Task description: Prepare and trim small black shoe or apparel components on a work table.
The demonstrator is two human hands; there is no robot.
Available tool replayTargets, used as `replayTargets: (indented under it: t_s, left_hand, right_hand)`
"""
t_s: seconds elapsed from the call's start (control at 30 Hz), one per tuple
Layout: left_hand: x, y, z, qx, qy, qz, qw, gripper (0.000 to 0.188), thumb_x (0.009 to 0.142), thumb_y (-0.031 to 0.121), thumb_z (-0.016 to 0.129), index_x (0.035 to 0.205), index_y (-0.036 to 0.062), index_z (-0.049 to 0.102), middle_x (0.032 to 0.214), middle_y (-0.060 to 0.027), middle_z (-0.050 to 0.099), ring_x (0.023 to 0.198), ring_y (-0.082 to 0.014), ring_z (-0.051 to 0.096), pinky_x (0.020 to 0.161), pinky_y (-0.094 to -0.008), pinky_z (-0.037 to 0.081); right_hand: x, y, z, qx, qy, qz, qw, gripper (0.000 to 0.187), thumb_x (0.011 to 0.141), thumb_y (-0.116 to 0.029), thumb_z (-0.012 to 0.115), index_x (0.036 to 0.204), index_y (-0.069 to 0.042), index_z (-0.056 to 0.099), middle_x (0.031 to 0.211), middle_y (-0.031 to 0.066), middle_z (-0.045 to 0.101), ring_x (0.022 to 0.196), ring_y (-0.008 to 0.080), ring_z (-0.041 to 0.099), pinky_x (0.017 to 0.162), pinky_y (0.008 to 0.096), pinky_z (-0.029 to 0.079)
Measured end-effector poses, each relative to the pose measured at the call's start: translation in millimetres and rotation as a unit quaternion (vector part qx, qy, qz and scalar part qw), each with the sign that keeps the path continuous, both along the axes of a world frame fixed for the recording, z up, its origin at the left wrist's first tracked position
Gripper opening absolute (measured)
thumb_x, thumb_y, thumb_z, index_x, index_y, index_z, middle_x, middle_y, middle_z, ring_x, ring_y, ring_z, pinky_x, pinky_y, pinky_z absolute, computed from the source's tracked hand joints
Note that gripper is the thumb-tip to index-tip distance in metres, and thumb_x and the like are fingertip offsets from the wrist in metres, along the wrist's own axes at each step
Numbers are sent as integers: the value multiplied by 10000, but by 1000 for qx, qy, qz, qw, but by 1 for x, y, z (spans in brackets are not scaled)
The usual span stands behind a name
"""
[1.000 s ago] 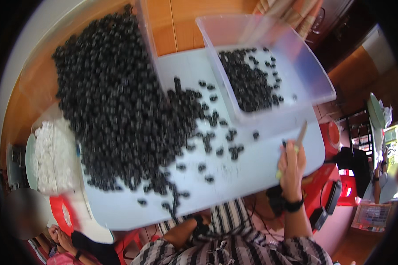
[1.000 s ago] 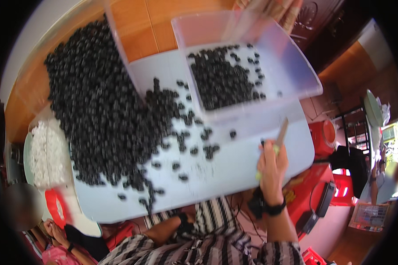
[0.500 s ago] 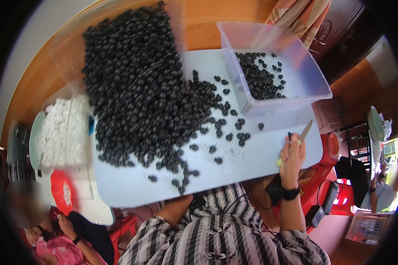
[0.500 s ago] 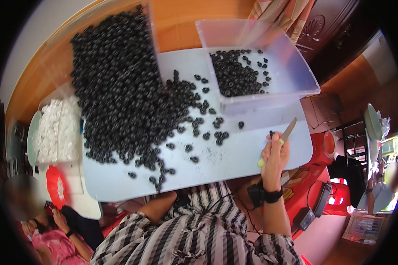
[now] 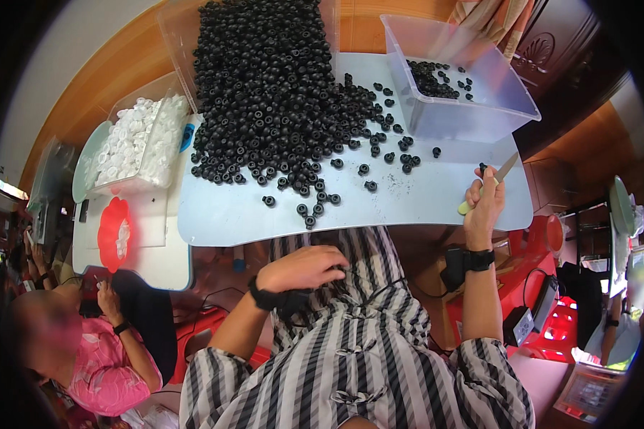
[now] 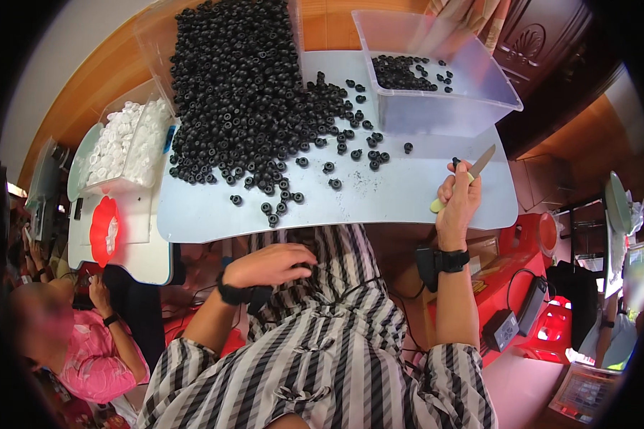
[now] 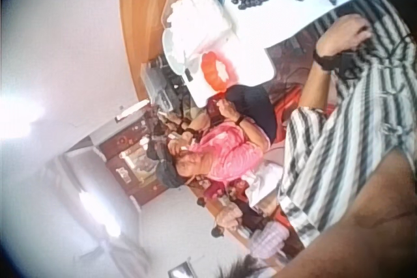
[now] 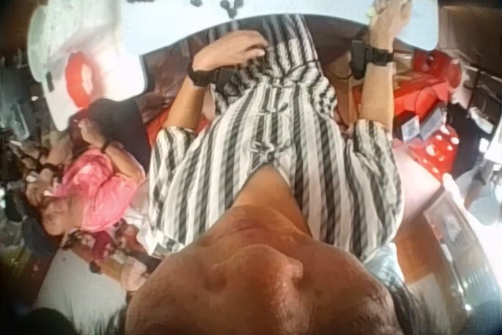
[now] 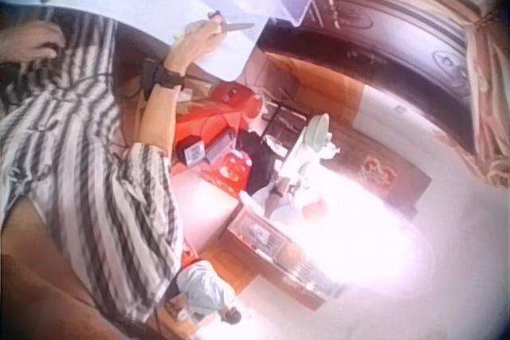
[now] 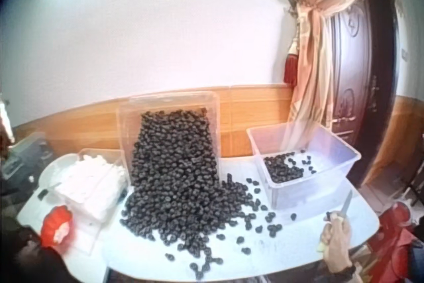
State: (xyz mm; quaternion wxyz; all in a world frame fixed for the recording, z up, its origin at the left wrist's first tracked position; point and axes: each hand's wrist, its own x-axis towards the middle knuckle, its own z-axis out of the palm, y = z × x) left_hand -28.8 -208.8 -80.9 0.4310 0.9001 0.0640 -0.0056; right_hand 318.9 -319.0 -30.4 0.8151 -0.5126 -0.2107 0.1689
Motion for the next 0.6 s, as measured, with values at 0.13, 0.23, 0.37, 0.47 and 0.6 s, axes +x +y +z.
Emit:
replayTargets:
  t_s: [0.13,0.23,0.37,0.47,0.6]
  left_hand:
    - [-15,2,79,-21,-39,11,999,296,920,207,654,1143,13,649,1026,-138,674,931,-295,663,804,-373,530]
    - [-13,15,94,-21,-99,121,987,259,870,135,708,1105,32,674,884,-100,674,773,-230,659,684,-330,522]
    - [1,30,93,39,-53,223,973,227,861,119,689,1067,29,662,809,-122,640,702,-262,626,647,-355,496]
    - [10,38,89,106,-68,220,967,232,840,68,685,1070,34,680,812,-101,626,693,-230,610,633,-320,485]
    - [27,53,81,159,-90,216,959,187,845,56,674,1029,24,686,839,-119,653,732,-258,648,656,-349,507]
  right_hand:
    - [3,-3,-3,6,-3,9,1000,171,997,-192,591,1100,-56,580,974,70,625,545,37,392,462,188,303]
    - [3,-5,-1,7,3,16,1000,166,998,-184,586,1100,-53,578,978,72,628,546,36,395,462,189,306]
    - [1,-5,-2,10,13,27,1000,162,1000,-175,579,1100,-48,574,980,75,630,544,37,395,466,190,308]
    - [1,-5,1,12,16,34,999,160,1001,-168,574,1101,-45,567,985,79,630,543,37,395,469,194,308]
    - [2,-6,1,6,12,34,999,161,996,-172,580,1093,-44,559,981,79,622,544,39,399,476,202,312]
